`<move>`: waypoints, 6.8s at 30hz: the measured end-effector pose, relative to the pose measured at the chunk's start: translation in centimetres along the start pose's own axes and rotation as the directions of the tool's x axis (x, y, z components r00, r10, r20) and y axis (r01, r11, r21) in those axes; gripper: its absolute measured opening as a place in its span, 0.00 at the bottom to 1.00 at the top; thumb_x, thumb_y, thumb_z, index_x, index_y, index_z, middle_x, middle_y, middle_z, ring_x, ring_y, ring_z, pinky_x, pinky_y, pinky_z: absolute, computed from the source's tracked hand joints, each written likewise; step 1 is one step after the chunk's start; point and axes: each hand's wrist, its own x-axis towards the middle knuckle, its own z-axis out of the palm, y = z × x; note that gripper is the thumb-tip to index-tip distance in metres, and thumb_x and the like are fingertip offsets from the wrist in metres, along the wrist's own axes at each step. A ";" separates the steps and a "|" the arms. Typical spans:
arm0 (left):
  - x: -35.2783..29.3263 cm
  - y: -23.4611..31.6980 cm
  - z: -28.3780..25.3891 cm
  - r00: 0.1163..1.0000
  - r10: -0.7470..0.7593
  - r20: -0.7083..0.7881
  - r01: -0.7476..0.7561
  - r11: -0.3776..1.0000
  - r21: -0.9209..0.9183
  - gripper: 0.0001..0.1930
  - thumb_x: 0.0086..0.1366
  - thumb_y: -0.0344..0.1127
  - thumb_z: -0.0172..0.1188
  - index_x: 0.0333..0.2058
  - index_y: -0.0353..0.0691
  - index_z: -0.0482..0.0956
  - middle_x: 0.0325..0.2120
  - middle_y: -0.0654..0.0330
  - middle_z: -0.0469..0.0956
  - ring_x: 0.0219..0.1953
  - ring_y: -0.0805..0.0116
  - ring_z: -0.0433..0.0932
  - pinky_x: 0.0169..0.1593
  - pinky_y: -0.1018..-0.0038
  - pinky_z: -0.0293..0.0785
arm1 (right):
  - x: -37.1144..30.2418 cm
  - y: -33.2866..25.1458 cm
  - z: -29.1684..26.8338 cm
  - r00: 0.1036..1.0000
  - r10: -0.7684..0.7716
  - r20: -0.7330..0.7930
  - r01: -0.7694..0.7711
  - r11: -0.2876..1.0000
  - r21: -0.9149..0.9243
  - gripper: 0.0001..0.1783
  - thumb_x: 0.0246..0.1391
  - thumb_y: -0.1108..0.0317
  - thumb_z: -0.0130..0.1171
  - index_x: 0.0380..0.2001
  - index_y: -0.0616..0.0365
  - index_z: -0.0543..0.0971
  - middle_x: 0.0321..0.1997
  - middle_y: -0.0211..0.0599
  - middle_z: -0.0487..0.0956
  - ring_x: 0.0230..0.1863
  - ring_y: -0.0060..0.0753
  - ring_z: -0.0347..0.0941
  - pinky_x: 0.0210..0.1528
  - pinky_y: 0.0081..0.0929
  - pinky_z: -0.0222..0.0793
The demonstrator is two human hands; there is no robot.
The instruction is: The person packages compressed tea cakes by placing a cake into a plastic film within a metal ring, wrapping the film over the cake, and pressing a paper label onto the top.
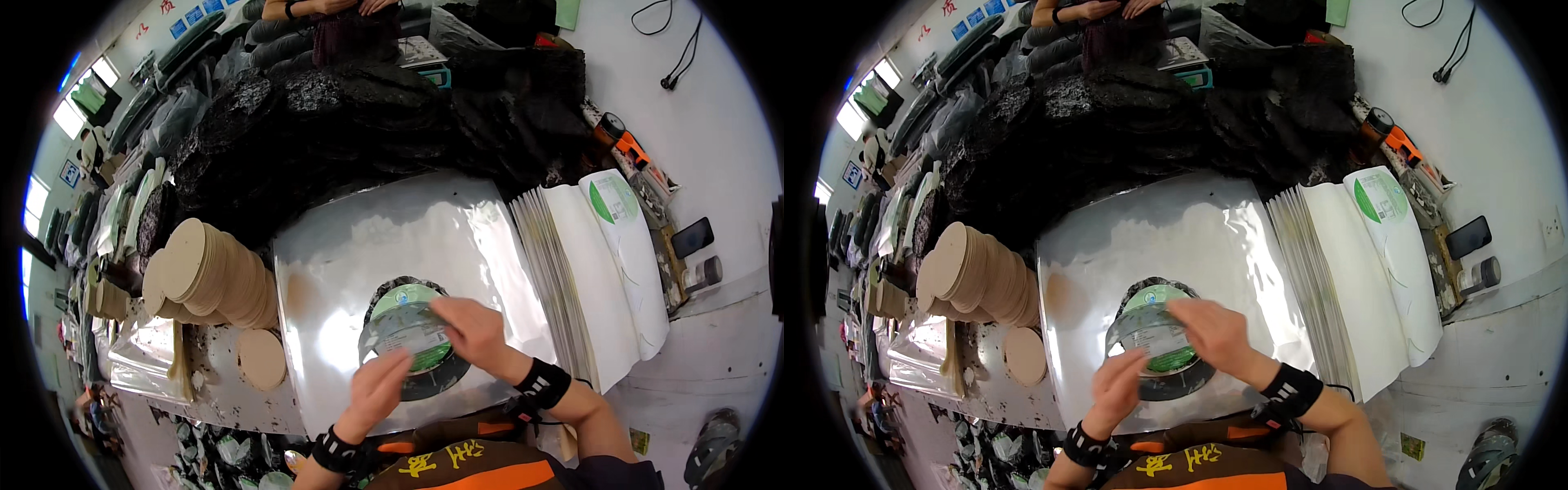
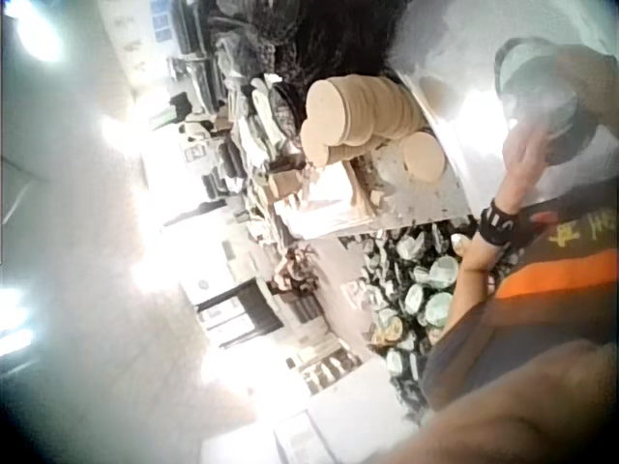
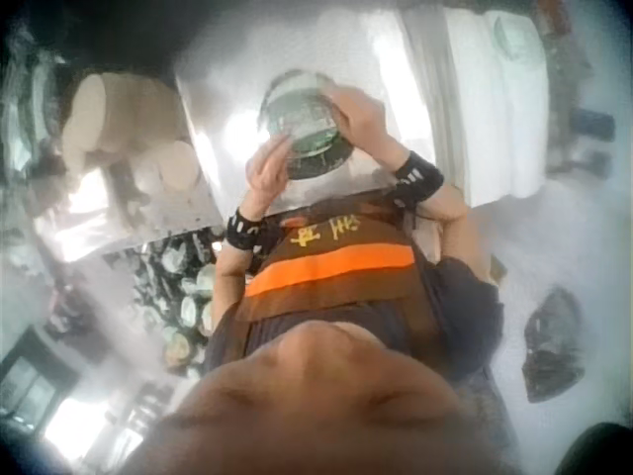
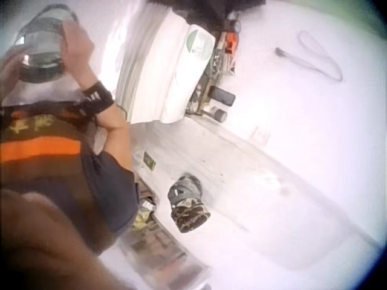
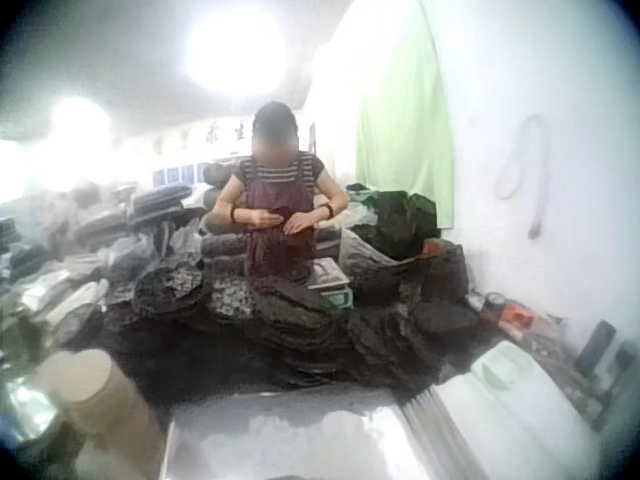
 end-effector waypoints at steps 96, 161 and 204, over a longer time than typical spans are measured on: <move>4.2 -8.8 6.1 0.554 -0.600 0.577 0.179 0.763 0.622 0.68 0.26 0.42 0.82 0.64 0.19 0.50 0.50 0.45 0.70 0.40 0.53 0.81 0.39 0.72 0.81 | 3.2 5.7 8.3 0.648 0.382 0.659 0.134 0.795 -0.592 0.69 0.09 0.63 0.83 0.60 0.82 0.59 0.50 0.60 0.70 0.39 0.50 0.79 0.34 0.32 0.80; -1.0 -3.2 4.5 0.966 -0.239 0.101 0.220 0.960 0.171 0.49 0.39 0.55 0.78 0.55 0.30 0.69 0.55 0.45 0.71 0.60 0.45 0.68 0.65 0.52 0.58 | 0.9 2.7 5.8 0.745 0.277 0.606 -0.006 0.912 -0.410 0.40 0.36 0.56 0.76 0.54 0.62 0.74 0.54 0.52 0.74 0.55 0.54 0.70 0.54 0.39 0.73; 2.0 -4.4 4.3 0.900 -0.408 0.155 0.332 0.871 0.363 0.08 0.52 0.25 0.64 0.32 0.33 0.76 0.37 0.52 0.73 0.46 0.47 0.70 0.61 0.55 0.65 | -0.5 0.4 8.1 0.969 0.167 0.182 -0.182 0.981 0.068 0.07 0.58 0.72 0.55 0.38 0.63 0.73 0.37 0.48 0.74 0.36 0.51 0.73 0.38 0.36 0.71</move>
